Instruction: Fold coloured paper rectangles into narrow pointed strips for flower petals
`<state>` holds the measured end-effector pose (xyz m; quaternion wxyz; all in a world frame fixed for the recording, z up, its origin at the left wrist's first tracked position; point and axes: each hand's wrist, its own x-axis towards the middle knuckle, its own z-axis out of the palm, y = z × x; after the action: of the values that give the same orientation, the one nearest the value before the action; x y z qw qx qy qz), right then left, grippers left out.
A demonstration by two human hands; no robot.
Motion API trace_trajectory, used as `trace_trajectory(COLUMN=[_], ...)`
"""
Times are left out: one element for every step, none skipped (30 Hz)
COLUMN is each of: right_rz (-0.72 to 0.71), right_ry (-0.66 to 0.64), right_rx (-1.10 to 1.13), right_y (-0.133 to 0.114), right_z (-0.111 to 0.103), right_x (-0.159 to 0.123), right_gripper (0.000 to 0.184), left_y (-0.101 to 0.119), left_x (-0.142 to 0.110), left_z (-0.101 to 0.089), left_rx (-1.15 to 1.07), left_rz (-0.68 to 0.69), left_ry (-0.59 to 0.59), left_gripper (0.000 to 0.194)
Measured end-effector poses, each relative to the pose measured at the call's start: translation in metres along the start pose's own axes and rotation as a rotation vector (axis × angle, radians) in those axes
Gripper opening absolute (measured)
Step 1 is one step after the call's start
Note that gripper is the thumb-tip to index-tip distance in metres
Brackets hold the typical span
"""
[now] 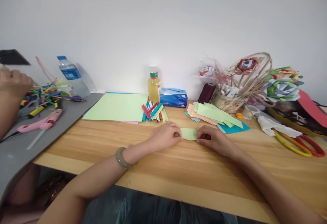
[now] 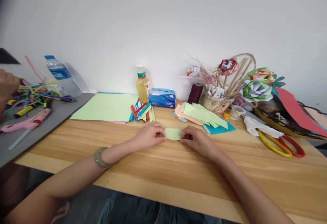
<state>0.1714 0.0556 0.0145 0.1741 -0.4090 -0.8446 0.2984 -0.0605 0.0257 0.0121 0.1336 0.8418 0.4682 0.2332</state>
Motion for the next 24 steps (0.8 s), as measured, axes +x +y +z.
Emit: trace_trajectory(right_rz=[-0.012, -0.027, -0.041, -0.05, -0.053, -0.051, -0.044, -0.036, -0.03, -0.028, -0.028, -0.03, -0.031, -0.032, -0.033, -0.032, -0.03, -0.029, -0.027, -0.026, -0.023, -0.02, -0.015, -0.009], right_ry=[-0.003, -0.004, -0.004, -0.003, -0.002, 0.001, 0.006, 0.016, 0.027, 0.038, 0.047, 0.052, 0.053, 0.054, 0.056, 0.06, 0.065, 0.069, 0.073, 0.075, 0.077, 0.077, 0.076, 0.076], right_rx=[0.001, -0.001, -0.006, -0.016, -0.026, -0.034, -0.041, -0.048, -0.058, -0.072, -0.091, -0.111, -0.129, -0.144, -0.156, -0.168, -0.18, -0.195, -0.212, -0.231, -0.252, -0.275, -0.299, -0.325], right_y=[0.0, -0.001, -0.001, -0.002, -0.003, -0.003, -0.003, -0.003, -0.003, -0.002, -0.001, 0.0, 0.001, 0.002, 0.003, 0.003, 0.003, 0.002, 0.001, 0.0, -0.002, -0.003, -0.005, -0.006], right_z=[0.0, -0.001, -0.002, -0.002, -0.003, -0.003, -0.003, -0.003, -0.002, -0.002, -0.001, 0.0, 0.001, 0.002, 0.002, 0.003, 0.003, 0.004, 0.004, 0.004, 0.004, 0.004, 0.004, 0.004], right_x=[0.0, 0.0, 0.0, 0.0, 0.0, 0.0, 0.0, 0.0, 0.0, 0.0, 0.001, 0.001, 0.001, 0.001, 0.002, 0.002, 0.002, 0.002, 0.003, 0.003, 0.003, 0.003, 0.003, 0.003], right_gripper=[0.018, 0.018, 0.019, 0.02, 0.021, 0.022, 0.023, 0.023, 0.023, 0.022, 0.021, 0.02, 0.02, 0.019, 0.018, 0.018, 0.018, 0.017, 0.017, 0.017, 0.018, 0.018, 0.019, 0.02], left_y=[0.0, 0.001, 0.001, 0.001, 0.001, 0.002, 0.002, 0.002, 0.002, 0.002, 0.002, 0.003, 0.003, 0.004, 0.004, 0.005, 0.005, 0.005, 0.006, 0.005, 0.005, 0.005, 0.004, 0.004], left_x=[0.0, 0.0, 0.0, 0.0, 0.0, 0.0, 0.001, 0.001, 0.002, 0.002, 0.003, 0.003, 0.004, 0.004, 0.005, 0.005, 0.005, 0.005, 0.005, 0.005, 0.005, 0.005, 0.005, 0.005], left_z=[0.0, 0.001, 0.001, 0.001, 0.001, 0.002, 0.002, 0.002, 0.002, 0.002, 0.002, 0.002, 0.002, 0.003, 0.004, 0.005, 0.006, 0.007, 0.008, 0.009, 0.01, 0.011, 0.012, 0.012], left_rx=[-0.008, -0.015, -0.021, -0.026, -0.03, -0.034, -0.038, -0.041, -0.044, -0.046, -0.047, -0.046, -0.044, -0.039, -0.033, -0.026, -0.019, -0.011, -0.003, 0.006, 0.015, 0.024, 0.033, 0.042], left_rz=[-0.009, -0.019, -0.031, -0.041, -0.05, -0.057, -0.063, -0.069, -0.073, -0.077, -0.08, -0.084, -0.089, -0.094, -0.101, -0.108, -0.115, -0.123, -0.13, -0.137, -0.145, -0.153, -0.16, -0.167], left_ry=[0.005, 0.009, 0.011, 0.013, 0.015, 0.016, 0.017, 0.017, 0.017, 0.018, 0.019, 0.021, 0.024, 0.027, 0.03, 0.033, 0.037, 0.04, 0.044, 0.048, 0.053, 0.056, 0.058, 0.059], left_gripper=[0.007, 0.007, 0.007, 0.007, 0.007, 0.007, 0.007, 0.007, 0.007, 0.007, 0.007, 0.007, 0.007, 0.008, 0.009, 0.01, 0.011, 0.012, 0.012, 0.012, 0.012, 0.012, 0.012, 0.012])
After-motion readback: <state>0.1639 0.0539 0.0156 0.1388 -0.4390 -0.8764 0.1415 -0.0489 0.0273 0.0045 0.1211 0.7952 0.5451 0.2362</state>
